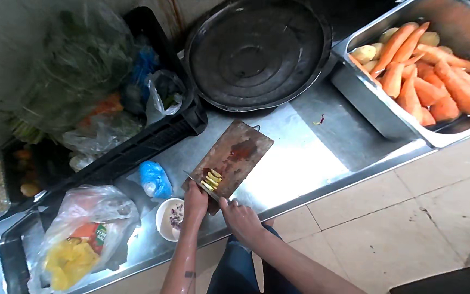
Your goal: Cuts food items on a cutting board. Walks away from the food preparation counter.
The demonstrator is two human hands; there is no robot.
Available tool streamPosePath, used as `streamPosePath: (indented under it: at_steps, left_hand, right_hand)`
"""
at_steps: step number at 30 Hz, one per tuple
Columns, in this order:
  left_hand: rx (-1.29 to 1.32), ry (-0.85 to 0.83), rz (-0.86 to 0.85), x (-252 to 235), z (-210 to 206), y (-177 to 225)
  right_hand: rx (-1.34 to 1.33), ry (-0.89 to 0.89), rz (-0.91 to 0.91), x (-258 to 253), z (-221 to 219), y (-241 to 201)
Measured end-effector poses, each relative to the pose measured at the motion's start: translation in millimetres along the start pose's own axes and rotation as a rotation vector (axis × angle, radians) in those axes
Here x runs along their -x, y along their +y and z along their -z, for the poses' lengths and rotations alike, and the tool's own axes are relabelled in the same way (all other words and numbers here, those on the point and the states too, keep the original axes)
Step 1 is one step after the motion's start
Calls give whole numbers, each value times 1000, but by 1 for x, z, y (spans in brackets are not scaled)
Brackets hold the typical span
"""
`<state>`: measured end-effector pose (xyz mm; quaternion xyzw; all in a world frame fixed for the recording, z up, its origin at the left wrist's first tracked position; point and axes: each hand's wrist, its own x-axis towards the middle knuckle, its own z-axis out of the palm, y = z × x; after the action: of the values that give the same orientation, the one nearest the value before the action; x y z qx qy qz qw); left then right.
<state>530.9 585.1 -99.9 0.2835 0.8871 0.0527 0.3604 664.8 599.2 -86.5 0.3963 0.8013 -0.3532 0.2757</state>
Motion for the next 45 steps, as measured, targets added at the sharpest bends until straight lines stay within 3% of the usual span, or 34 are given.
streamPosePath:
  at_steps: [6, 9, 19, 31, 38, 45]
  left_hand:
    - [103, 5, 1, -5, 1, -8]
    - [143, -26, -22, -7, 5, -15]
    - [-4, -72, -43, -4, 12, -4]
    - [-68, -126, 1, -2, 23, 7]
    - [-61, -155, -44, -12, 18, 1]
    - [-155, -190, -104, -13, 12, -5]
  right_hand:
    - [-26, 56, 27, 5, -16, 17]
    - [-26, -21, 5, 20, -15, 28]
    - [-177, -66, 62, 16, -1, 25]
    - [-187, -26, 0, -15, -3, -5]
    - [-227, -154, -48, 33, -12, 22]
    - [-259, -76, 3, 5, 0, 15]
